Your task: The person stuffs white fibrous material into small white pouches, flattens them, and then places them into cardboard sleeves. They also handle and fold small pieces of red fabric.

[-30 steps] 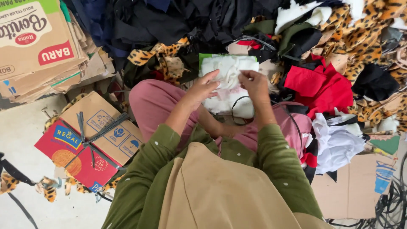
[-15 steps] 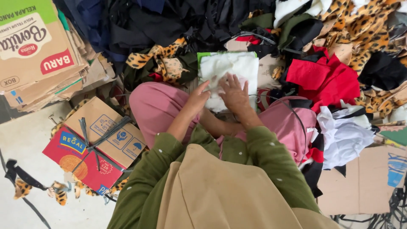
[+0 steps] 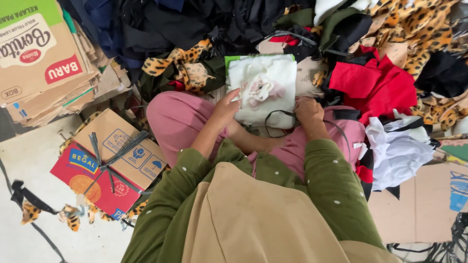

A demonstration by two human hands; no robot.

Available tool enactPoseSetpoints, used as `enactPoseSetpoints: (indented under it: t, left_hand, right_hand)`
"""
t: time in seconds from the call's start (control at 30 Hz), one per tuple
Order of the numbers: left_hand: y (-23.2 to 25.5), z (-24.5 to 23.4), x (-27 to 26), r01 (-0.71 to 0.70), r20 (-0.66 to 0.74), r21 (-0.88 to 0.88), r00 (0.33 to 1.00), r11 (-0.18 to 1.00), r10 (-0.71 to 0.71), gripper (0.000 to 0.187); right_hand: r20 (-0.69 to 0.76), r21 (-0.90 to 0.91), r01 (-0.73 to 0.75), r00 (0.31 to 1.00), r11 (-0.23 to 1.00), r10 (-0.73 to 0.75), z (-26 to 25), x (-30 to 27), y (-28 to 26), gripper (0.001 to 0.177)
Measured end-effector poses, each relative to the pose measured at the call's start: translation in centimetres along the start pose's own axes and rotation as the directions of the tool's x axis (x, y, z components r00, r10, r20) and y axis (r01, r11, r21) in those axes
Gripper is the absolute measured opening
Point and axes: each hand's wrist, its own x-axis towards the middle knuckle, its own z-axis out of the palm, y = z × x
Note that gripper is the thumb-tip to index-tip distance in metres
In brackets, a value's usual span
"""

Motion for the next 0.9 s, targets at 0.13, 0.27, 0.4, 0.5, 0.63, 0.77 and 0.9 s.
enactPoseSetpoints:
  t: [0.13, 0.27, 0.4, 0.5, 0.63, 0.77, 0.9]
  left_hand:
    - [2.1, 0.1, -0.8, -0.024, 0.020, 0.079, 1.000, 0.997, 0.022, 0.055]
    - [7.6, 1.1, -3.4, 0.102, 0.008, 0.284, 0.994, 0.953, -0.108, 0.053]
    - [5.9, 0.6, -2.5, 0.115, 0.002, 0.304, 0.993, 0.946, -0.122, 0.052]
    - [9.0, 1.3, -4.2, 0.109, -0.021, 0.282, 0.994, 0.953, -0.108, 0.051]
    - [6.3, 0.7, -2.3, 0.024, 0.035, 0.282, 0.999, 0.959, -0.035, 0.053]
    - [5.7, 0.6, -2.2, 0.033, 0.021, 0.290, 0.999, 0.956, -0.041, 0.053]
    - [3.9, 0.5, -1.5, 0.007, 0.026, 0.237, 1.000, 0.971, -0.013, 0.052]
  right_hand:
    - [-0.061, 0.061, 0.053, 0.997, 0.997, -0.049, -2.5, 0.5, 1.6, 0.024]
    - [-0.026, 0.289, 0.075, 0.997, 0.954, -0.071, -6.8, -1.0, -0.9, 0.021]
    - [-0.114, 0.240, 0.096, 0.991, 0.966, -0.070, -7.4, -4.0, -4.0, 0.030]
    - [-0.034, 0.119, 0.148, 0.989, 0.982, -0.145, -5.8, -5.5, -3.3, 0.043]
    - [0.076, 0.125, 0.077, 0.993, 0.989, -0.087, -5.3, -4.5, -2.5, 0.022]
    - [0.106, 0.023, 0.134, 0.985, 0.991, -0.136, -3.4, -3.9, -3.3, 0.020]
    - [0.052, 0.171, 0.107, 0.992, 0.979, -0.118, -2.6, -2.5, -2.8, 0.015]
